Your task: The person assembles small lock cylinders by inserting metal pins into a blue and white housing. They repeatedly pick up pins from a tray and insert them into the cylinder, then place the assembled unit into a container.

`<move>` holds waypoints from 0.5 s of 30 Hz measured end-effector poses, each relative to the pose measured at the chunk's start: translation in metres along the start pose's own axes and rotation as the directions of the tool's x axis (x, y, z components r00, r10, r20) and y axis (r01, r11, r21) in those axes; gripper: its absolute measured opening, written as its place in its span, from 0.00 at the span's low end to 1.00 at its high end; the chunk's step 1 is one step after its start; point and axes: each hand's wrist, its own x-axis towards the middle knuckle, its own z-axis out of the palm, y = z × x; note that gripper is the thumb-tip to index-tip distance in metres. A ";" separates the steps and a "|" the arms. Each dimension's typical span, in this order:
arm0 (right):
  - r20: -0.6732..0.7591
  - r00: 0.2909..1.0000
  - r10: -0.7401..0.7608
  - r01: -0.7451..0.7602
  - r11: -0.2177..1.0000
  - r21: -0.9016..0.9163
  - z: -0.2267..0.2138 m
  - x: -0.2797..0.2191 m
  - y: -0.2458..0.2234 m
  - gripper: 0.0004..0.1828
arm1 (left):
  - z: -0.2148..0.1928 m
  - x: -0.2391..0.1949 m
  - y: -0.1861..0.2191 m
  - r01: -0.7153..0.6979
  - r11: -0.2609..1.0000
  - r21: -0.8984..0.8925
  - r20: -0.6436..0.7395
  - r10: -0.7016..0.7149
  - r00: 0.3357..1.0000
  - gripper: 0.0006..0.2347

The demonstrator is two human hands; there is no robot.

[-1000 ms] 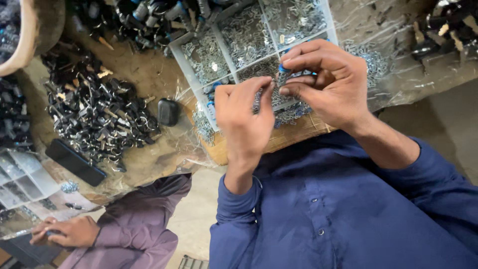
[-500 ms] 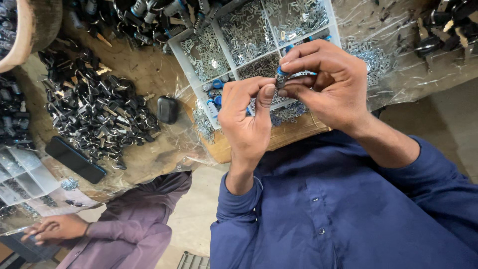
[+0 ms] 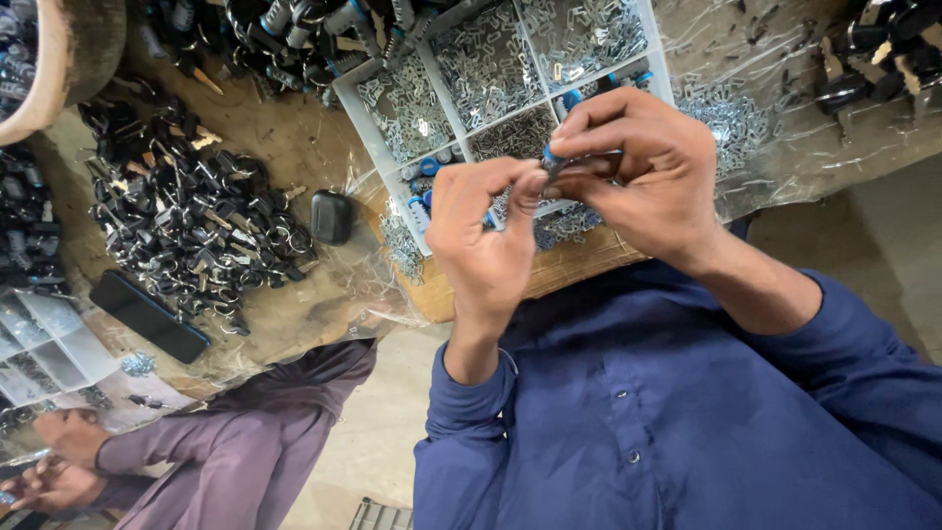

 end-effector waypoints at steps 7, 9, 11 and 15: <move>0.004 0.997 0.079 -0.078 0.982 0.174 0.001 -0.002 0.004 0.15 | 0.003 -0.010 -0.013 0.229 0.869 -0.439 0.032 -0.240 0.970 0.05; -0.002 0.998 0.066 -0.064 0.981 0.185 0.002 -0.002 0.006 0.15 | 0.003 -0.017 -0.019 0.197 0.919 -0.342 -0.006 -0.212 0.977 0.05; 0.005 0.999 0.037 -0.037 0.986 0.160 0.002 -0.002 0.007 0.14 | 0.004 -0.021 -0.025 0.147 0.902 -0.405 0.002 -0.160 0.987 0.05; 0.018 1.000 -0.002 0.001 0.996 0.087 0.000 -0.002 0.004 0.15 | 0.003 -0.016 -0.020 0.149 0.886 -0.439 0.020 -0.156 0.988 0.07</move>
